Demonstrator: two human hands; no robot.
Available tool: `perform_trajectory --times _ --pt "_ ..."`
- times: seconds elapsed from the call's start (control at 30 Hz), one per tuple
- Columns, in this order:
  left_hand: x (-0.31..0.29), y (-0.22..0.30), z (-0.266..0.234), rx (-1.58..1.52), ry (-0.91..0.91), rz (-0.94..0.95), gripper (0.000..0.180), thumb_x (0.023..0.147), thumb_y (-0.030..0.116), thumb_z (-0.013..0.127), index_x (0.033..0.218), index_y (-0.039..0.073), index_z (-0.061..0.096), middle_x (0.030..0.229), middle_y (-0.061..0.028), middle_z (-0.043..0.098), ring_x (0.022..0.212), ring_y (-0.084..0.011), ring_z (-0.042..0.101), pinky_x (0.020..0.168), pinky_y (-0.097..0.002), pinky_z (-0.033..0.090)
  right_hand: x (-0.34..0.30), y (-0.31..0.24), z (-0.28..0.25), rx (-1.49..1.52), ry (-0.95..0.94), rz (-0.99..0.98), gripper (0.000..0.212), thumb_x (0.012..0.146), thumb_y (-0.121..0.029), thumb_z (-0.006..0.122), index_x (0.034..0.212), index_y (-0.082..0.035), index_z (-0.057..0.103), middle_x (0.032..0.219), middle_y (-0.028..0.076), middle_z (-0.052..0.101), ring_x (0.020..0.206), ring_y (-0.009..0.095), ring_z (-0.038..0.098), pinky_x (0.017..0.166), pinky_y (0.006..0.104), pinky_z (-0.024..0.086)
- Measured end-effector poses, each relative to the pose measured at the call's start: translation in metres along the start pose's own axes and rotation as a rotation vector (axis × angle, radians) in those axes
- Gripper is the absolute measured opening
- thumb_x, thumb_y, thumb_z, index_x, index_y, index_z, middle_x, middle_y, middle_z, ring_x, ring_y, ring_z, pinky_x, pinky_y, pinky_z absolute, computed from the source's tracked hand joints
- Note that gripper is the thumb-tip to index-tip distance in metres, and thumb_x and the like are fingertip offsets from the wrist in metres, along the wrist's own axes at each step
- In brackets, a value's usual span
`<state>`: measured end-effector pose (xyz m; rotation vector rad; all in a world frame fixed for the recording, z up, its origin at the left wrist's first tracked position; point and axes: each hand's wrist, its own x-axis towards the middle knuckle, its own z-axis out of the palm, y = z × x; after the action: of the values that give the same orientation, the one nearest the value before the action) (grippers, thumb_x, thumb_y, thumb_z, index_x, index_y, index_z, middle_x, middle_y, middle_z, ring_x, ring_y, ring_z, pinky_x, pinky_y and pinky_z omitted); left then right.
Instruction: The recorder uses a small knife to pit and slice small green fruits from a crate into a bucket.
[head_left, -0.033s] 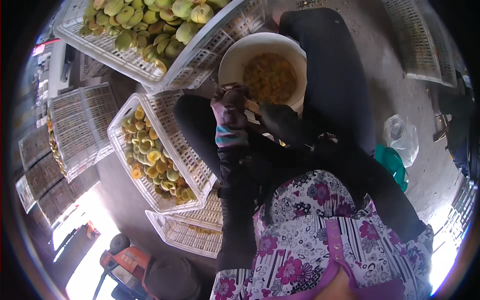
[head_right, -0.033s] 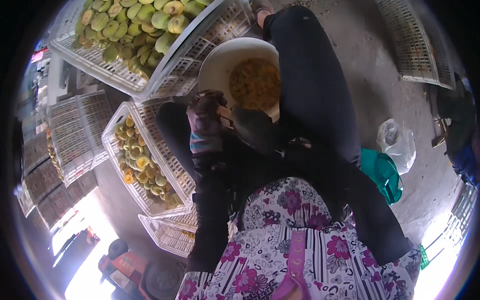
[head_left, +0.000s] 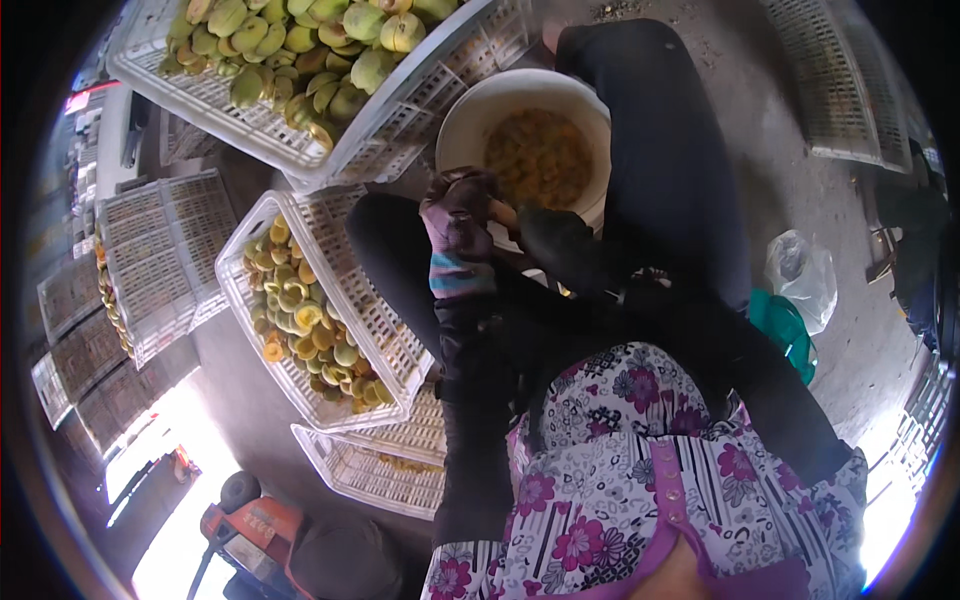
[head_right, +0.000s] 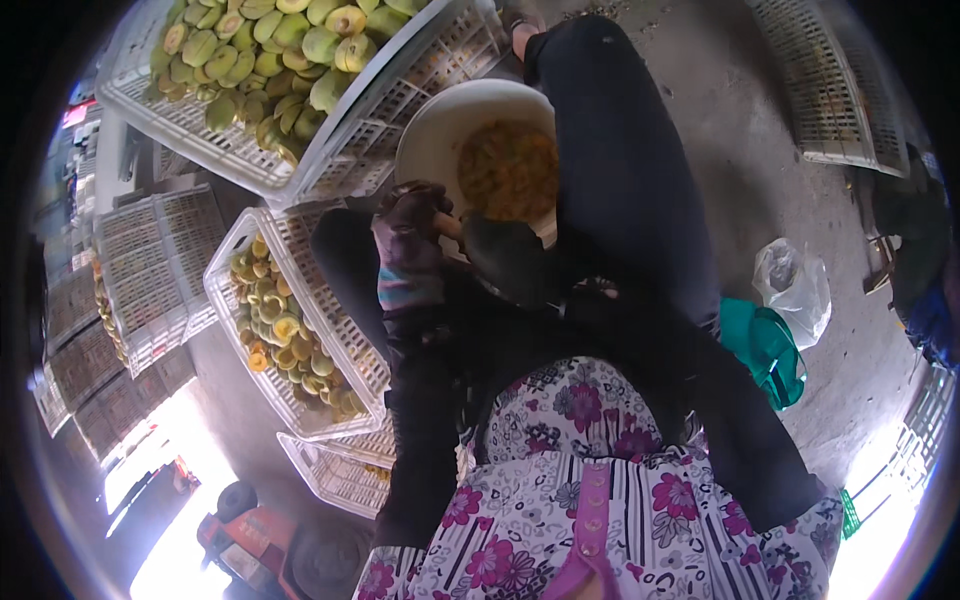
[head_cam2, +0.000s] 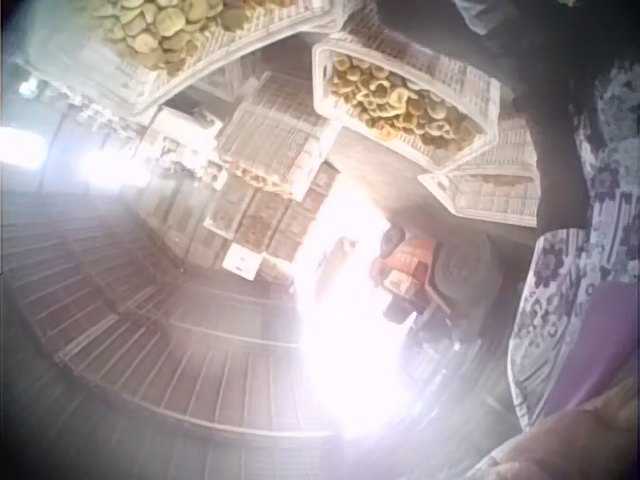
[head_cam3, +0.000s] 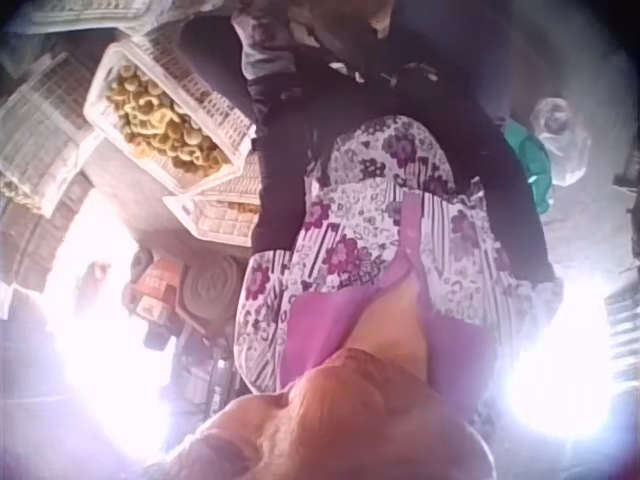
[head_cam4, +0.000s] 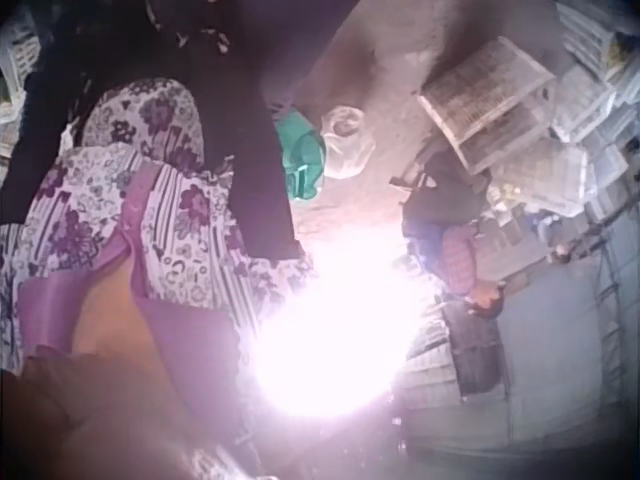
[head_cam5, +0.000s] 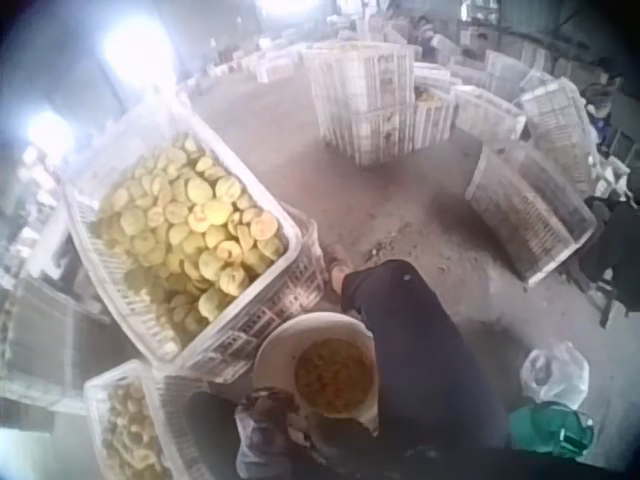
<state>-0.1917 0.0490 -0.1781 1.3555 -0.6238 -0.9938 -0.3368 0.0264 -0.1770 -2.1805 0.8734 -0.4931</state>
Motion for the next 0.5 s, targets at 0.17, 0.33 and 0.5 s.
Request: perform_trajectory --times 0.17,0.33,0.5 --pt "-0.003 -0.001 0.000 0.186 0.096 0.032 0.013 0.078 0.006 0.055 0.083 -0.004 0.061 0.082 -0.0092 0.058 0.070 -0.0196 0.059 0.056 -0.0275 0.047 0.010 0.007 -0.001 -0.223 -0.007 -0.042 0.020 0.077 -0.023 0.058 0.078 -0.004 0.052 0.061 0.012 0.057 0.052 0.026 0.060 0.044 0.0362 0.045" --pt "-0.011 0.004 -0.003 0.309 0.075 0.064 0.013 0.079 0.009 0.055 0.081 -0.001 0.062 0.082 -0.0095 0.058 0.066 -0.0194 0.058 0.053 -0.0264 0.046 0.009 -0.008 -0.005 0.006 -0.307 0.094 0.031 0.081 -0.030 0.055 0.084 0.000 0.051 0.067 0.017 0.058 0.064 0.032 0.062 0.054 0.0400 0.047" --pt "0.008 0.001 0.016 0.044 0.055 -0.066 0.011 0.078 0.010 0.055 0.077 0.001 0.062 0.079 -0.0109 0.058 0.062 -0.0192 0.058 0.050 -0.0273 0.045 0.007 0.014 0.022 0.241 -0.231 0.259 0.032 0.083 -0.030 0.051 0.092 0.001 0.051 0.074 0.019 0.059 0.072 0.036 0.060 0.066 0.0444 0.046"
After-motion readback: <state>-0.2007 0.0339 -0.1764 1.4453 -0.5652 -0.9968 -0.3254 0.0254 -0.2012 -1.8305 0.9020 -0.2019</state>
